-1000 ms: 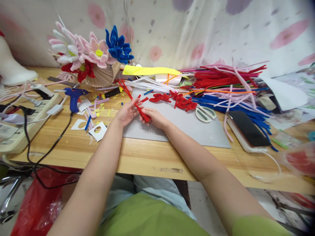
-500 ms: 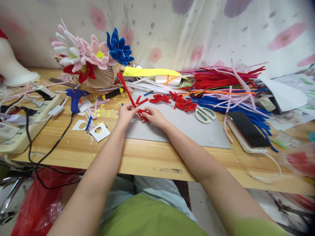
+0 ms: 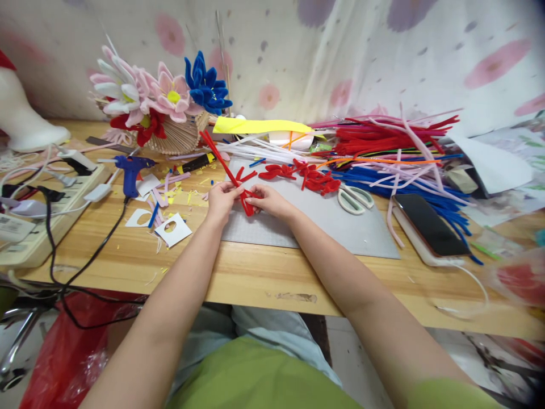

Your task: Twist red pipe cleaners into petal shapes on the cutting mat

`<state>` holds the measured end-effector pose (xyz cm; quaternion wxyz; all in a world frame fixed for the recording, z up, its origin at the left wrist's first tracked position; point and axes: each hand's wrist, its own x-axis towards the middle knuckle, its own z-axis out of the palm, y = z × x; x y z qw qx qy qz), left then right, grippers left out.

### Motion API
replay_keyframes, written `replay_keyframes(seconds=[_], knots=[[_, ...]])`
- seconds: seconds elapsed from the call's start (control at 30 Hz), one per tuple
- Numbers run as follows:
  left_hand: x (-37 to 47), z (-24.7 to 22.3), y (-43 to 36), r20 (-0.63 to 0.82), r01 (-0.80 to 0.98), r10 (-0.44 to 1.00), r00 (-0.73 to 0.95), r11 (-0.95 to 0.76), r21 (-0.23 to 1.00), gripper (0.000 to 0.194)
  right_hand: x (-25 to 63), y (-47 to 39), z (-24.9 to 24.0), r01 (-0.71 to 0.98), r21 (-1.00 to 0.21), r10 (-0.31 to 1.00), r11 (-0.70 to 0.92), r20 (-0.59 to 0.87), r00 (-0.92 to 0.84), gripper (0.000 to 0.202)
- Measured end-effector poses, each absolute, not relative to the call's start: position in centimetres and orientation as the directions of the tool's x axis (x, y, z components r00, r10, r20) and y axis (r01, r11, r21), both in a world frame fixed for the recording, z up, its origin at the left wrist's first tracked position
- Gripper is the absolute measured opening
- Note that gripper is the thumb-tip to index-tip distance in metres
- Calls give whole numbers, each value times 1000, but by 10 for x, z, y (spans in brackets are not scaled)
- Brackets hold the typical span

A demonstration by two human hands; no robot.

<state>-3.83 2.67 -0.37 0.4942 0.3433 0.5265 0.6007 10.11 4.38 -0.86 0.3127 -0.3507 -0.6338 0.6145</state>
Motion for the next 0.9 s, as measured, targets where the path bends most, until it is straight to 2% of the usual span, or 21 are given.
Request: replay_keyframes(seconds=[0.3,0.6,0.77,0.9], knots=[[-35,-4,30,-81,-242,934,-347,-6,970,25,91,40,-10,188,-981,901,48,-39,-433,19],[-31,-2,28,-79,-213,934,-349,3,977,26,85,41,-7,359,-931,912,65,-90,-399,14],[-38,-1,31,-90,-240,929,-359,2,971,20,82,38,-8,285,-957,915,59,-63,-399,12],[-46,0,32,-109,-235,953,-283,41,971,20,84,35,-6,286,-957,899,50,-81,-430,12]])
